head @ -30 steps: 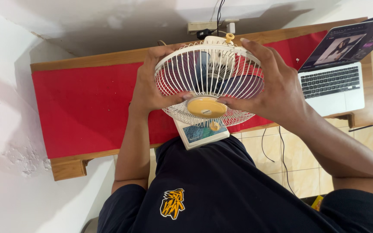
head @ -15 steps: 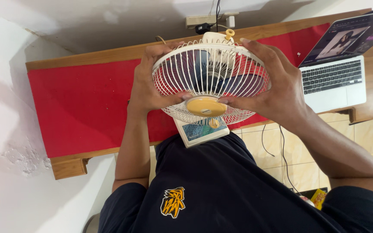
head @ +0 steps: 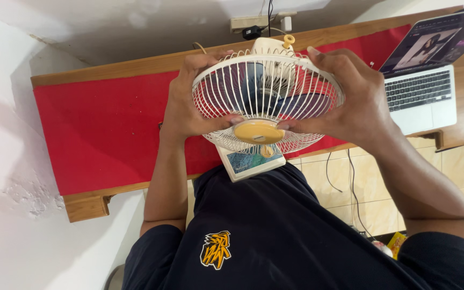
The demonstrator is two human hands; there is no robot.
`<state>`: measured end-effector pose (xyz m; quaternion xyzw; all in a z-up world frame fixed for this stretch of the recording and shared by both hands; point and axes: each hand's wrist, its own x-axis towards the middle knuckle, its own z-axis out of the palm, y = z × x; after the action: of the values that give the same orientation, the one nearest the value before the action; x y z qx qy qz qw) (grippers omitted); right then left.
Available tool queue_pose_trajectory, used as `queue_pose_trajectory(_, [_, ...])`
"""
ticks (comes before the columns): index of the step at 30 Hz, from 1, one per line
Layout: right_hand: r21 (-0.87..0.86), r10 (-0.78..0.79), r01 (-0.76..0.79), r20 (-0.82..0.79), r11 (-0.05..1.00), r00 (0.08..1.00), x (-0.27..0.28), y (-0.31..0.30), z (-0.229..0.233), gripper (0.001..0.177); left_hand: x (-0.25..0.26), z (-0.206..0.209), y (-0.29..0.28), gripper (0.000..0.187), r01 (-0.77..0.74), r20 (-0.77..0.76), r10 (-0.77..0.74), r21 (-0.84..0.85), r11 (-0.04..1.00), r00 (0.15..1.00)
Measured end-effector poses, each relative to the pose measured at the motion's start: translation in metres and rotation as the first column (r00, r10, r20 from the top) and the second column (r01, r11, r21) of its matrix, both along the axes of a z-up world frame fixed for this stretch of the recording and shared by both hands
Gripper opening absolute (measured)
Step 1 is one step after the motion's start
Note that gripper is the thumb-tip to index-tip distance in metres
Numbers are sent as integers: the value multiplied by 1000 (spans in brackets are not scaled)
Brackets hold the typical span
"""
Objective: The person assembles a small table fan by attaching the front grille to the base and securing it with a screw. They use a screwdriver to tighten the screw and repeatedly check the alignment of the grille.
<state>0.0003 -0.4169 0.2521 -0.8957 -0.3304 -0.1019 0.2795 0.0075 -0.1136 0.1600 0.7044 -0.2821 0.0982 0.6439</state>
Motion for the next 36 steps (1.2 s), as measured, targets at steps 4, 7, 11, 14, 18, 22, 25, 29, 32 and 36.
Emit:
queue_pose_trajectory(4, [40, -21, 23, -27, 999, 999, 3, -3, -4, 81, 4, 2, -1, 87, 5, 4, -5, 3, 1000, 1000])
queue_pose_trajectory(7, [66, -30, 32, -29, 997, 999, 2, -2, -9, 78, 3, 4, 2, 83, 7, 15, -7, 29, 1000, 1000])
queue_pose_trajectory(11, [98, -14, 14, 2, 995, 1000, 2, 1, -7, 78, 4, 6, 3, 89, -28, -9, 29, 60, 998, 1000])
queue_pose_trajectory(14, [85, -21, 20, 13, 996, 1000, 1, 5, -5, 81, 3, 5, 4, 83, 13, 28, -13, 6, 1000, 1000])
queue_pose_trajectory(18, [-27, -88, 87, -15, 996, 996, -4, 7, -1, 91, 1, 0, 6, 85, 23, -11, -23, 6, 1000, 1000])
queue_pose_trajectory(22, [12, -41, 41, -49, 999, 998, -2, 11, -2, 99, 0, -7, 7, 87, 13, 17, -13, 0, 1000, 1000])
queue_pose_trajectory(25, [43, 5, -5, -11, 999, 1000, -3, 13, -6, 101, -3, -12, 7, 88, 13, 14, -13, -22, 1000, 1000])
queue_pose_trajectory(29, [152, 59, -45, -89, 987, 994, -2, 13, -17, 109, -5, -17, 6, 89, -13, 52, 13, -7, 1000, 999])
queue_pose_trajectory(32, [188, 87, -70, -83, 980, 993, 0, 9, -24, 108, -7, -17, 5, 91, -39, 70, 40, -21, 999, 997])
queue_pose_trajectory(36, [228, 136, -116, -75, 967, 988, 3, 2, -32, 107, -12, -15, 4, 89, -48, 19, 47, 31, 998, 999])
